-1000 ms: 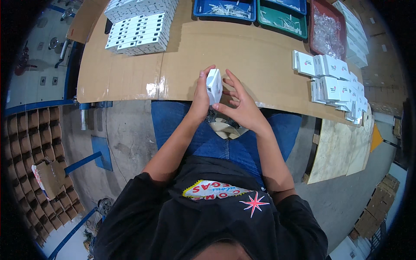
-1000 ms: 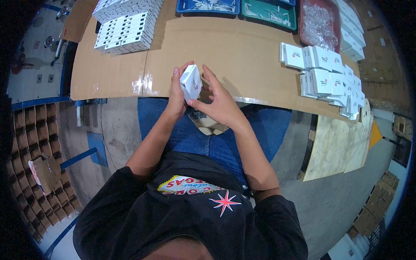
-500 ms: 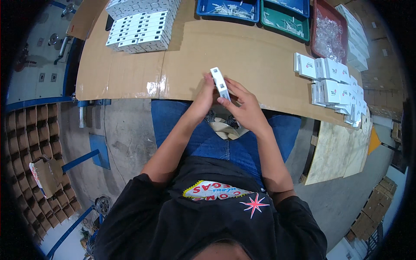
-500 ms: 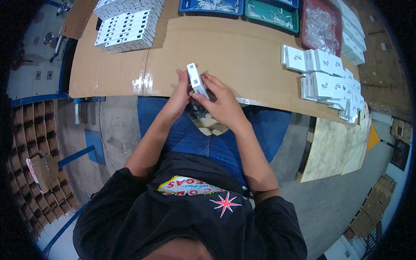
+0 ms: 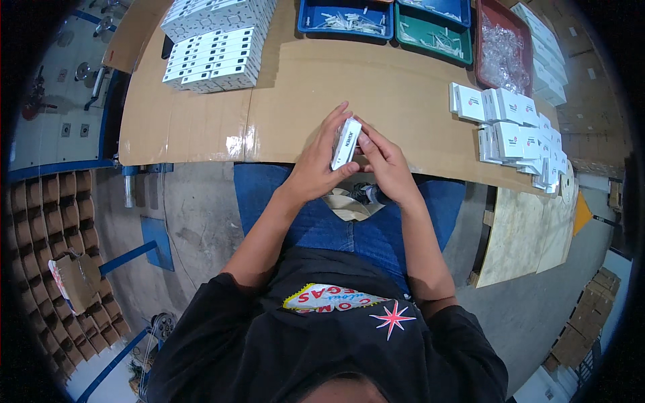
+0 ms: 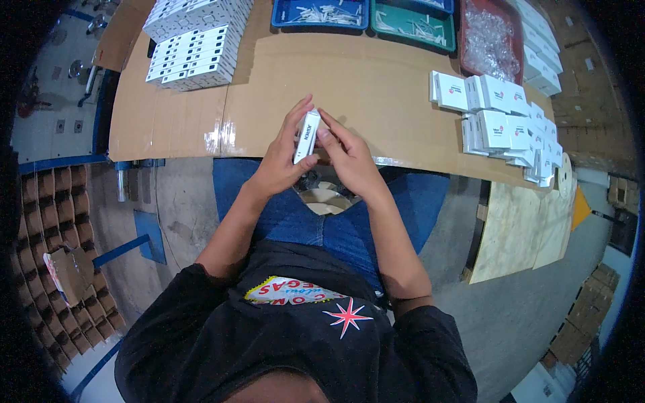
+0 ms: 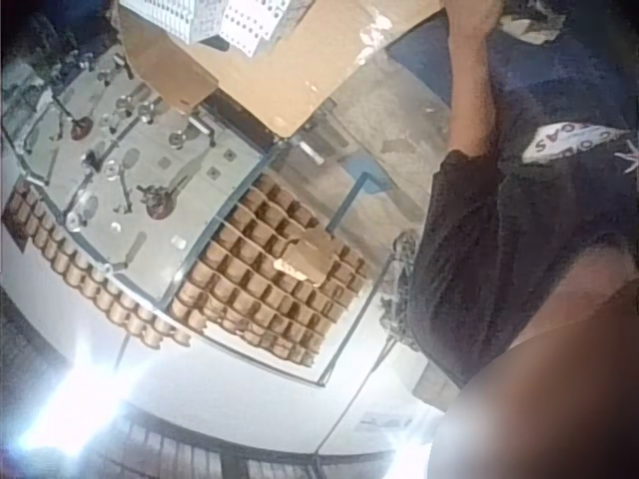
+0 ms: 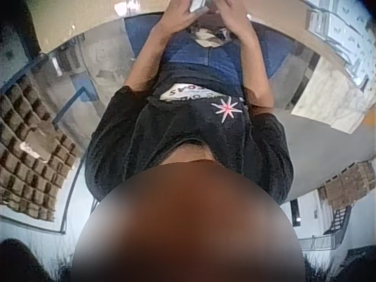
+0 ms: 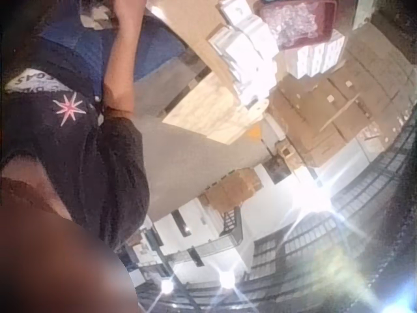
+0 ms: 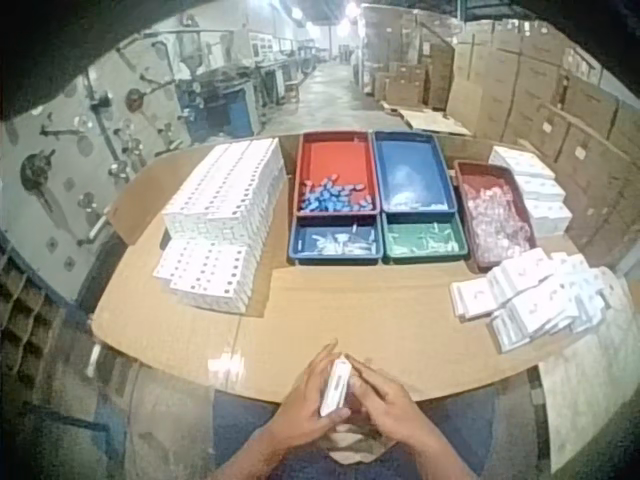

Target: Assembling a small white electronic hub by placing internal components and snapping the casing together.

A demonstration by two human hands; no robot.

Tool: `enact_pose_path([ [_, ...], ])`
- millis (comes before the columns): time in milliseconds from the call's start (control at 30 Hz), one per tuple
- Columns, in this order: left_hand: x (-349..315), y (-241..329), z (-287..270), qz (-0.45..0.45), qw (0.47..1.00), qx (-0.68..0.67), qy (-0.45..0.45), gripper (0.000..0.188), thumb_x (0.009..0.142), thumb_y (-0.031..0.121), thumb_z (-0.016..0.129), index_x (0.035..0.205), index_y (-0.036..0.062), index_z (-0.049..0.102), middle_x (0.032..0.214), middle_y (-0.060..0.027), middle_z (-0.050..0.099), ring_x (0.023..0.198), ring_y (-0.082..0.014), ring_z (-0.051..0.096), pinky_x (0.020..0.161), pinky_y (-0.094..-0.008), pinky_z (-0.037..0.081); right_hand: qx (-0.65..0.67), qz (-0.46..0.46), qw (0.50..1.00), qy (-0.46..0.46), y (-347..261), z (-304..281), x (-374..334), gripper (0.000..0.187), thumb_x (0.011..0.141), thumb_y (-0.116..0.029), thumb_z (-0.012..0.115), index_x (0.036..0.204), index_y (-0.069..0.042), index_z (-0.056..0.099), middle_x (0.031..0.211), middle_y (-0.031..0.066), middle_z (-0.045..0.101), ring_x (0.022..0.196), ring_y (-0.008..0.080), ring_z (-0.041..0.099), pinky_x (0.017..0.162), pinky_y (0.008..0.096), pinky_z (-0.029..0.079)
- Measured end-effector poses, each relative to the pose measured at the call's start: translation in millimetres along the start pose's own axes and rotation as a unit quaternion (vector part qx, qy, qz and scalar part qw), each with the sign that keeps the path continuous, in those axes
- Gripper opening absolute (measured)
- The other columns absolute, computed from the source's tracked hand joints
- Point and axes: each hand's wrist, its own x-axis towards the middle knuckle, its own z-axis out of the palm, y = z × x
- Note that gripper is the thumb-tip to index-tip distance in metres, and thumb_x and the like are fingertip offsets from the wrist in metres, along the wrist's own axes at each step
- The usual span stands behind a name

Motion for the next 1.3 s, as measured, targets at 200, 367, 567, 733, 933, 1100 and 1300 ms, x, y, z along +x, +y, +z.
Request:
enact_pose_path([
  [200, -5.6, -7.7, 4.2, -0.049, 0.994, -0.095, -0.033, 0.091, 0.094, 0.069, 0.056, 0.152, 0.0024, 0.034, 0.151, -0.0244, 0.045, 0.141, -0.0446, 0.043, 0.116, -0.0483, 0.037, -0.024, 0.035, 0.999, 0.018, -2.2, -6.1, 1.8, 0.041, 0.105, -0.026, 0.062, 0.139, -0.004, 0.059, 0.120, 0.0079, 0.068, 0.108, 0.0160, 0.066, 0.085, 0.0337, 0.059],
  [367, -1.7, 2.6, 8.1, -0.002, 0.995, -0.104, 0.002, 0.086, 0.096, 0.064, 0.058, 0.149, -0.0008, 0.039, 0.146, -0.0250, 0.047, 0.137, -0.0419, 0.048, 0.114, -0.0454, 0.039, 0.045, 0.034, 0.998, 0.025, 2.6, -4.5, 3.0, 0.035, 0.103, -0.021, 0.063, 0.133, -0.002, 0.060, 0.114, 0.0069, 0.068, 0.106, 0.0161, 0.066, 0.086, 0.0333, 0.059],
  [567, 0.6, 11.9, 7.7, 0.034, 0.994, -0.098, 0.016, 0.086, 0.092, 0.066, 0.062, 0.143, -0.0017, 0.047, 0.141, -0.0245, 0.051, 0.133, -0.0394, 0.052, 0.111, -0.0448, 0.041, 0.089, 0.022, 0.996, 0.012, 4.6, -4.3, 3.6, 0.030, 0.101, -0.014, 0.063, 0.128, -0.001, 0.060, 0.112, 0.0072, 0.068, 0.102, 0.0148, 0.066, 0.085, 0.0315, 0.059],
  [733, -1.7, 5.6, 5.1, 0.044, 0.993, -0.100, 0.046, 0.085, 0.089, 0.069, 0.062, 0.134, -0.0022, 0.053, 0.134, -0.0237, 0.055, 0.124, -0.0378, 0.058, 0.105, -0.0430, 0.046, 0.055, 0.025, 0.998, -0.025, 7.0, -6.8, 4.3, 0.027, 0.100, -0.013, 0.064, 0.124, -0.002, 0.062, 0.105, 0.0055, 0.070, 0.096, 0.0119, 0.067, 0.080, 0.0276, 0.057],
  [933, -3.1, 10.2, 2.6, 0.063, 0.991, -0.106, 0.055, 0.081, 0.089, 0.069, 0.061, 0.125, -0.0026, 0.058, 0.120, -0.0217, 0.061, 0.110, -0.0367, 0.062, 0.094, -0.0421, 0.051, 0.031, 0.037, 0.998, -0.035, 3.2, -10.1, 4.1, 0.025, 0.099, -0.013, 0.063, 0.122, -0.002, 0.063, 0.101, 0.0029, 0.072, 0.091, 0.0095, 0.066, 0.076, 0.0256, 0.054],
  [1100, -2.5, 6.3, 2.2, 0.099, 0.991, -0.078, 0.053, 0.078, 0.089, 0.067, 0.063, 0.123, -0.0030, 0.059, 0.116, -0.0217, 0.062, 0.105, -0.0379, 0.062, 0.090, -0.0432, 0.051, -0.007, 0.024, 0.999, -0.043, 2.5, -9.4, 2.1, 0.026, 0.100, -0.017, 0.057, 0.123, -0.006, 0.063, 0.103, -0.0007, 0.070, 0.087, 0.0060, 0.062, 0.069, 0.0213, 0.049],
  [1300, -4.9, 4.5, 1.5, 0.115, 0.992, -0.032, 0.037, 0.075, 0.086, 0.063, 0.069, 0.121, -0.0029, 0.061, 0.116, -0.0214, 0.063, 0.106, -0.0383, 0.062, 0.091, -0.0440, 0.051, 0.035, 0.041, 0.998, -0.031, 3.8, -1.5, 1.8, 0.029, 0.098, -0.011, 0.057, 0.125, -0.001, 0.061, 0.102, 0.0021, 0.069, 0.087, 0.0086, 0.063, 0.070, 0.0248, 0.052],
])
